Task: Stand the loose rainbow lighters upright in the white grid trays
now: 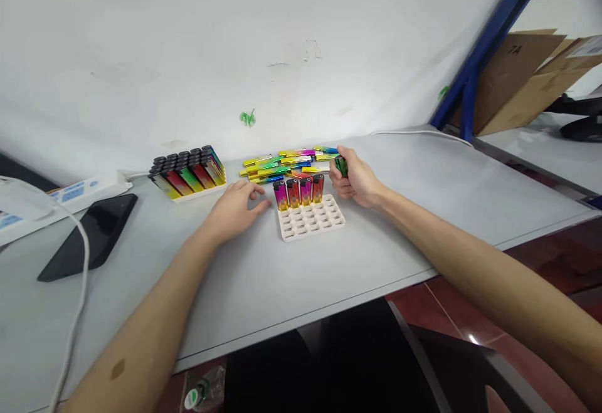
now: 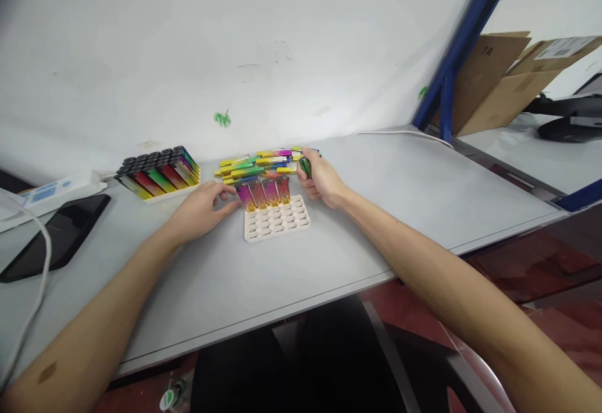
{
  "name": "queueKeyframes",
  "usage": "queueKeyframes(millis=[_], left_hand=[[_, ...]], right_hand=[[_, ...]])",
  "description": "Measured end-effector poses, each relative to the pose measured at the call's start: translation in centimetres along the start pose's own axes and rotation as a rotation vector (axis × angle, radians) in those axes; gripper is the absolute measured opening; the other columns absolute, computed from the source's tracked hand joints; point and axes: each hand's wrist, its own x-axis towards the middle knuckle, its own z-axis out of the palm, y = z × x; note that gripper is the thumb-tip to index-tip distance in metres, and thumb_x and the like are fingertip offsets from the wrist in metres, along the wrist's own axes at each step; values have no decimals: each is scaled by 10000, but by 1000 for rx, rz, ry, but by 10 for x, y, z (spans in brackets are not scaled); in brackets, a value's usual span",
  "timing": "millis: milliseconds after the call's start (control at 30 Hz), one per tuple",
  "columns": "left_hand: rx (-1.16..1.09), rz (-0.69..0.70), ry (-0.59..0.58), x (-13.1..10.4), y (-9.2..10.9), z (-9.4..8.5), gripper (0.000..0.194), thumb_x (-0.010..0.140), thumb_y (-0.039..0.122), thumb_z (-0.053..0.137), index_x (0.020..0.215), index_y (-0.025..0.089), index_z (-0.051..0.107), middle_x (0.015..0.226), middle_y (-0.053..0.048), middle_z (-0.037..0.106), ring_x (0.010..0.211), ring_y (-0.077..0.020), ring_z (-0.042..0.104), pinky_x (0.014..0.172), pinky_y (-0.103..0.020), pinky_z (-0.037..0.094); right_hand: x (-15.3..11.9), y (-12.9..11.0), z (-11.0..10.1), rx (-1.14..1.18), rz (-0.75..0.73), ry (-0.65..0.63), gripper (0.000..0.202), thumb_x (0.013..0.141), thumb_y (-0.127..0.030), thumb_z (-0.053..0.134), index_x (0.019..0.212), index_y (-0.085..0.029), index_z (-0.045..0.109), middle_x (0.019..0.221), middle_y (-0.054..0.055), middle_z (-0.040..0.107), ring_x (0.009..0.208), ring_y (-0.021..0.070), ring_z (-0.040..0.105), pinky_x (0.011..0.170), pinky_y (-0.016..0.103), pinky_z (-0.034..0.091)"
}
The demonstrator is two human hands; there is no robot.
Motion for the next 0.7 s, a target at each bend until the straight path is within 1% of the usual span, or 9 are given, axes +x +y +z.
queueKeyframes(millis=[200, 267, 333, 400, 467, 533, 567, 633, 700], left_hand=[[6, 6, 5, 1, -1, 2, 431, 924, 531, 507, 1128, 181, 653, 1109, -109, 650, 1069, -289, 584, 962, -426, 474], [6, -3, 17, 2, -2, 3, 408, 916, 515, 524, 1121, 188, 656, 1104, -103, 652, 1052, -281, 590, 952, -420, 480], [5, -8, 26, 2, -4, 5, 390, 912, 501, 534, 1114, 193, 660, 1099, -99, 655, 1036, -275, 592, 945, -417, 484], [4, -7, 31, 3, -4, 5, 387, 911, 501, 537, 1109, 193, 663, 1091, -98, 656, 1028, -274, 591, 939, -419, 485], [2, -7, 35, 3, -5, 6, 385, 908, 500, 543, 1108, 195, 665, 1089, -96, 656, 1025, -274, 591, 934, -418, 487], [-1, -9, 38, 2, -4, 6, 378, 906, 492, 548, 1111, 197, 667, 1093, -93, 653, 1023, -271, 592, 932, -414, 487], [-2, -9, 39, 2, -4, 6, 375, 906, 486, 549, 1113, 197, 667, 1096, -92, 651, 1022, -269, 592, 932, -412, 486], [-1, -6, 36, 2, -4, 6, 374, 907, 479, 549, 1117, 194, 667, 1097, -93, 649, 1020, -267, 592, 935, -410, 485], [2, -2, 32, 2, -4, 6, 377, 909, 482, 545, 1118, 192, 666, 1093, -93, 649, 1025, -268, 592, 937, -411, 484]], right_hand=[[-1, -1, -1, 6, -15, -39, 434, 968, -401, 358, 573, -220, 352, 488, -70, 189, 439, 83, 73, 404, 222, 77], [-2, 0, 0, 6, -2, -22, 435, 970, -397, 350, 573, -218, 352, 485, -71, 188, 434, 80, 71, 403, 224, 74], [-1, 1, 1, 15, 7, 7, 468, 988, -446, 331, 582, -216, 370, 486, -71, 195, 425, 78, 85, 402, 226, 82], [2, 2, 0, 32, -10, 17, 511, 1011, -504, 281, 627, -210, 446, 505, -64, 249, 411, 80, 154, 396, 228, 142], [5, 3, -2, 45, -59, 20, 507, 1025, -499, 269, 722, -197, 541, 556, -44, 352, 424, 91, 301, 426, 239, 284], [7, 4, -7, 24, -116, 19, 401, 1017, -451, 373, 808, -190, 594, 643, -18, 480, 523, 110, 479, 543, 260, 420], [7, 4, -9, -12, -143, 11, 336, 998, -437, 460, 823, -189, 603, 695, -6, 543, 598, 119, 543, 611, 267, 455], [6, 3, -14, -122, -186, -47, 275, 934, -442, 628, 829, -188, 623, 805, 15, 643, 732, 136, 601, 711, 278, 476], [4, 0, -18, -221, -207, -124, 286, 868, -463, 730, 841, -189, 651, 874, 25, 693, 792, 148, 610, 754, 297, 483]])
